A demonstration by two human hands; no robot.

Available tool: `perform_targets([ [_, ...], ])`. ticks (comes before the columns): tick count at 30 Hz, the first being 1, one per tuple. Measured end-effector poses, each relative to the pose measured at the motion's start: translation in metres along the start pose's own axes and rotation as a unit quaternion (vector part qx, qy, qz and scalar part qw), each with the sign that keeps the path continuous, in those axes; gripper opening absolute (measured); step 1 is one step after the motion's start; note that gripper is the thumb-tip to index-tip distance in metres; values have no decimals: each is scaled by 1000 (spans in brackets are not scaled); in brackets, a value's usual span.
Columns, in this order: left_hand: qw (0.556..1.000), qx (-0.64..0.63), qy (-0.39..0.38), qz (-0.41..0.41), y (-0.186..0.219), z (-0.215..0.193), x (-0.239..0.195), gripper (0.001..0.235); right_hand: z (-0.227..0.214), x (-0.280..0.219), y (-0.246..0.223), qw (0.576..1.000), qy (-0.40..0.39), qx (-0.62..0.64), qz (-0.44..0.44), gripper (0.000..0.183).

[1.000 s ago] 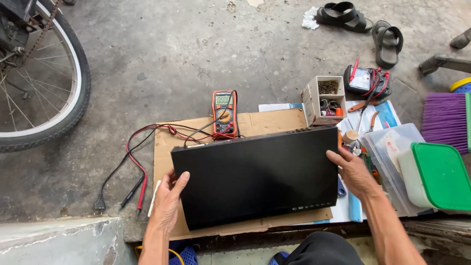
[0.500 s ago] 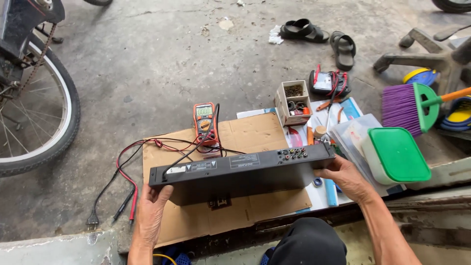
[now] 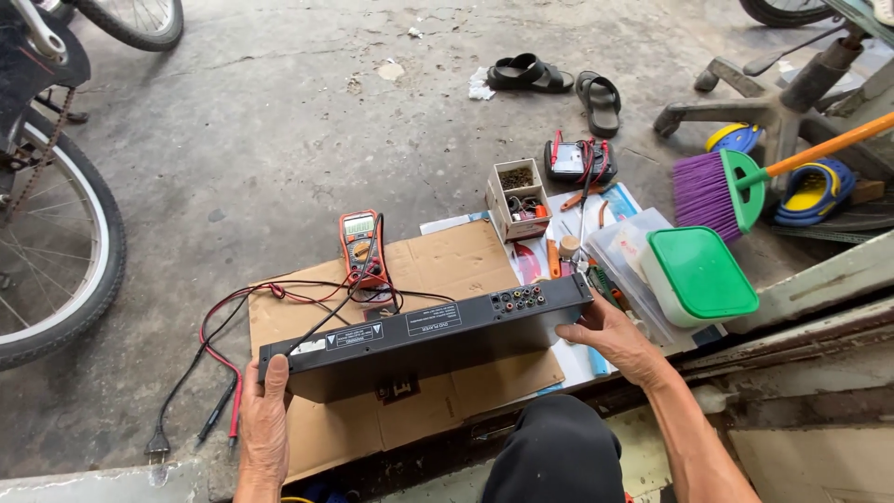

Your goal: The person uses a power drill to remove screws from the back panel of a black electronic device. They then detach the panel and manipulate the internal components and wires.

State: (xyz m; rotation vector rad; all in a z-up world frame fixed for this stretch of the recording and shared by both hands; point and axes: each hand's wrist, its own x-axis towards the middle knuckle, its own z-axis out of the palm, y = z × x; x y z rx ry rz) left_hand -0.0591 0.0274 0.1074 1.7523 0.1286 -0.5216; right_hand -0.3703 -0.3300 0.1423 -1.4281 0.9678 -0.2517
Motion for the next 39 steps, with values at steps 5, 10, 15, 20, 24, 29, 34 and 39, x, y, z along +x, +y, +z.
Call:
perform_targets([
  [5, 997, -35, -31, 60, -3, -1, 0, 75, 12, -22, -36, 998, 50, -25, -39, 94],
  [10, 994, -1, 2, 111, -22, -1, 14, 62, 28, -5, -43, 903, 40, -315, -288, 74],
  [15, 984, -114, -7, 140, -60, -3, 46, 54, 112, -9, -90, 767, -133, -543, -314, 85],
  [20, 984, -126, -24, 126, -57, -13, 35, 51, 176, 32, -93, 694, -234, -652, -197, 83],
  [24, 984, -135, -42, 112, -50, -11, 32, 58, 190, 52, -92, 685, -233, -663, -190, 68],
  [29, 973, -209, -26, 91, -19, -16, 6, 94, 179, 39, -108, 702, -167, -672, -166, 65],
  [34, 944, -314, 95, -31, -60, 6, 22, 92, 171, -36, -173, 861, -40, -505, -43, 42],
  [39, 967, -131, 97, -194, -213, 58, 34, 64, 155, -62, -154, 978, 172, -118, 21, 44],
])
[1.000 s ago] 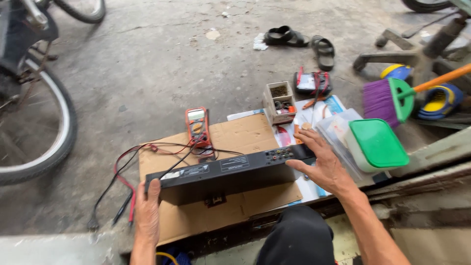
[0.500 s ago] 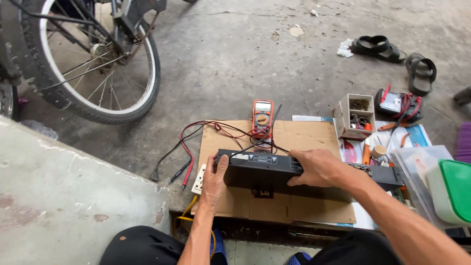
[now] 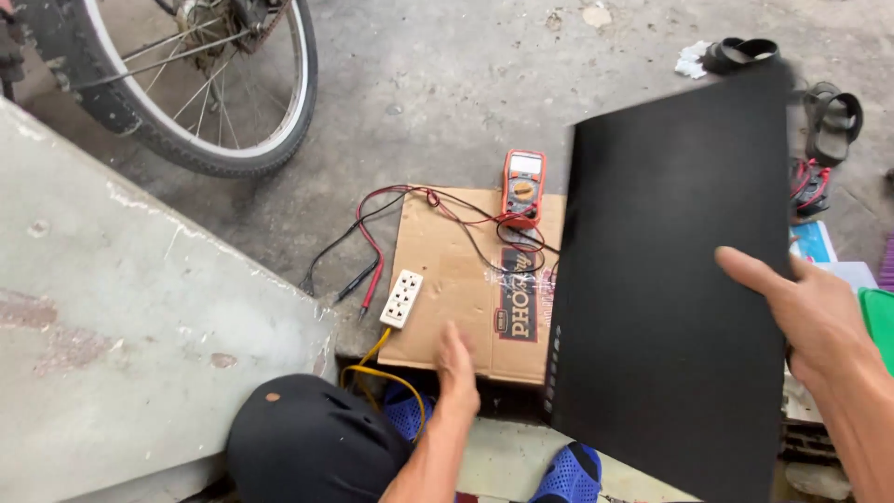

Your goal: The person uses a power drill to remove screws from the back panel of a black electronic device. They then detach the panel and manipulate the internal components and wires.

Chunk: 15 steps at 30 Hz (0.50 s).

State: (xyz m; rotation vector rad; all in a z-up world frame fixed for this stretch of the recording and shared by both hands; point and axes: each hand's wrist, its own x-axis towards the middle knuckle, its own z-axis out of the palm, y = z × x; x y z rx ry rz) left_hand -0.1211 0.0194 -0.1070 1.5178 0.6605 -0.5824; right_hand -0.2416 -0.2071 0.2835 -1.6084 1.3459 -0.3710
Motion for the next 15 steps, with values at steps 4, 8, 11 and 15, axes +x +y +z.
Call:
perform_targets([
  [4, 964, -159, -131, -170, 39, -20, -116, 56, 1, 27, 81, 997, 28, 69, 32, 44],
  [8, 928, -251, -166, -220, 75, -33, -158, 66, 21, 55, 154, 972, 111, 188, 86, 45],
  [11, 940, -255, -130, -186, 89, -39, -163, 52, 52, 41, 186, 948, 125, 260, 133, 45],
  [15, 998, 22, -52, 7, 58, -45, -130, 85, 97, 15, 191, 906, 128, 359, 185, 44],
])
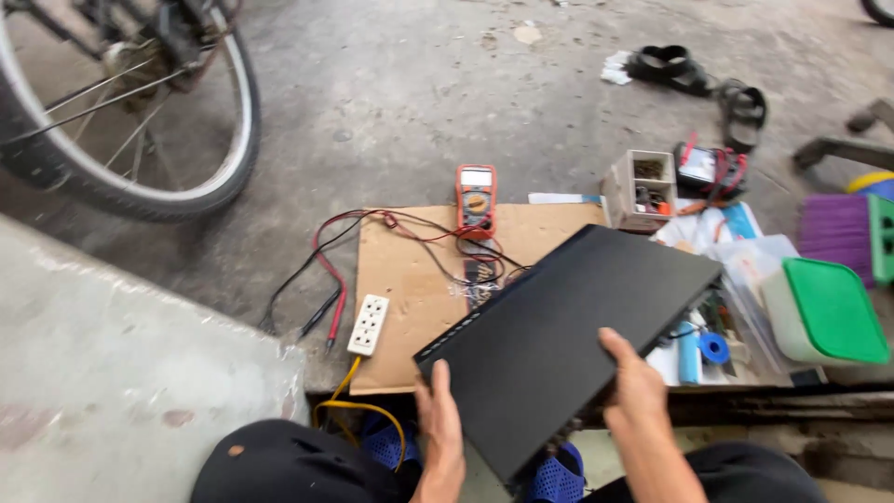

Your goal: The person uses a power drill to remove screws from the back panel of a black electronic device. They then detach the panel and manipulate the internal components and wires.

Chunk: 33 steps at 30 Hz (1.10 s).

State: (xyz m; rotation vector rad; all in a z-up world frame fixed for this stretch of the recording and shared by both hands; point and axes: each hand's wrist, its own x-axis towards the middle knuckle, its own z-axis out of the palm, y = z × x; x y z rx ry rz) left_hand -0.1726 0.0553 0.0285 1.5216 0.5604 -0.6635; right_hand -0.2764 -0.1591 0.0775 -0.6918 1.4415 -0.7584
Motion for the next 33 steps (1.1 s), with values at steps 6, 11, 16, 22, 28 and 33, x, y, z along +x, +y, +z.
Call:
perform_targets([
  [6, 824, 258, -97, 496, 50, -21, -55, 50, 39, -65, -3, 999, 16, 10, 48, 47],
  [11, 504, 545, -100, 662, 38, 15, -32, 76, 74, -62, 5, 997, -3, 72, 33, 33],
  [16, 381, 582, 64, 716, 84, 35, 4, 67, 100, -68, -11, 994, -35, 61, 80, 49],
  [22, 442, 558, -26, 701, 143, 36, 22, 110, 78, -138, -91, 971, -221, 38, 88, 76],
  [28, 460, 592, -19, 661, 149, 37, 30, 95, -45, -84, -130, 968, -186, -62, -159, 32],
  [33, 479, 616, -18, 625, 154, 43, 22, 87, -106, 72, -96, 944, 13, -292, -152, 28],
])
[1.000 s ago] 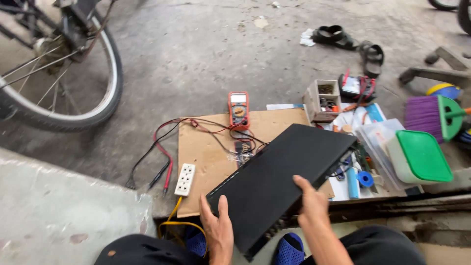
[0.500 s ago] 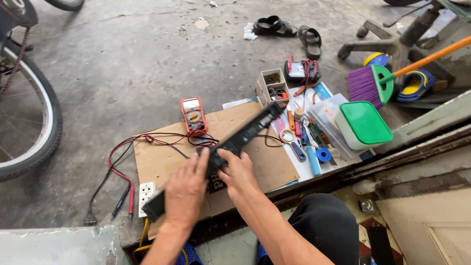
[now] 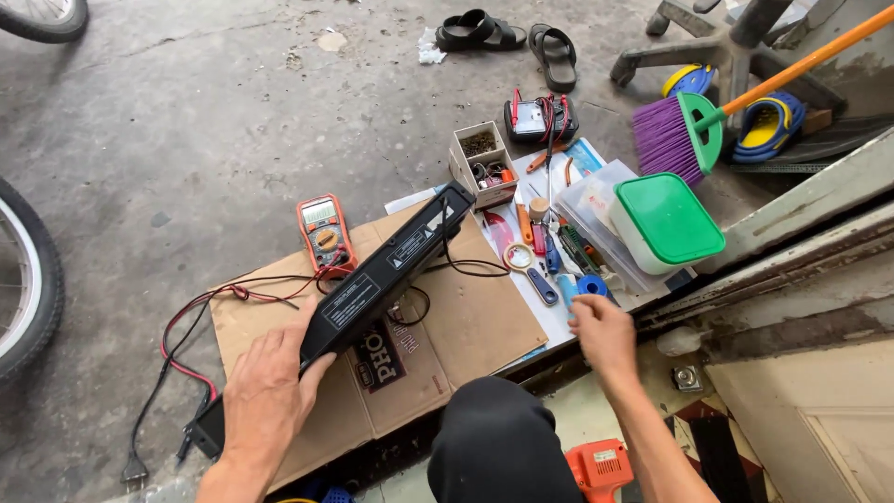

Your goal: The person uses a power drill to remove screws from the back panel of a black electronic device. They then detach the panel and manipulate the internal components and wires.

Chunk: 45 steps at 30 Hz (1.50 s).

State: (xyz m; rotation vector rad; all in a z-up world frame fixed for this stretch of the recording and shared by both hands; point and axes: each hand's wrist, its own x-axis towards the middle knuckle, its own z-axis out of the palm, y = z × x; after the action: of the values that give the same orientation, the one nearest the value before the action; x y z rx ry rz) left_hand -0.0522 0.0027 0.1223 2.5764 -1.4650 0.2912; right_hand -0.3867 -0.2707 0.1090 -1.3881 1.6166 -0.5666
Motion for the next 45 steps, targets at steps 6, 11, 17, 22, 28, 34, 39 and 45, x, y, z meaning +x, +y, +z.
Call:
perform_targets([
  [6, 999, -26, 15, -11, 1, 0, 6, 81, 85, 140, 114, 945, -10, -297, -134, 48],
  [11, 998, 9, 58, -8, 2, 4, 11, 79, 108, 157, 123, 911, 20, -366, -187, 30],
  [17, 996, 27, 76, -28, -6, 22, 10, 80, 102, 146, 85, 957, -8, -275, -94, 50],
  [22, 994, 28, 100, -29, -1, 19, 16, 75, 115, 153, 85, 914, 83, -318, -239, 38],
  [28, 993, -24, 107, -38, 10, 9, 18, 70, 149, 196, 102, 888, -13, -306, -343, 34],
  [34, 992, 13, 122, -25, 5, 10, 17, 70, 154, 218, 88, 923, -74, -243, -288, 21],
  [39, 995, 30, 83, -51, 4, 17, 16, 74, 141, 214, 63, 896, -152, -320, -267, 21],
  [45, 995, 28, 77, -56, 2, 22, 14, 75, 143, 232, 69, 812, -172, -416, -372, 12],
])
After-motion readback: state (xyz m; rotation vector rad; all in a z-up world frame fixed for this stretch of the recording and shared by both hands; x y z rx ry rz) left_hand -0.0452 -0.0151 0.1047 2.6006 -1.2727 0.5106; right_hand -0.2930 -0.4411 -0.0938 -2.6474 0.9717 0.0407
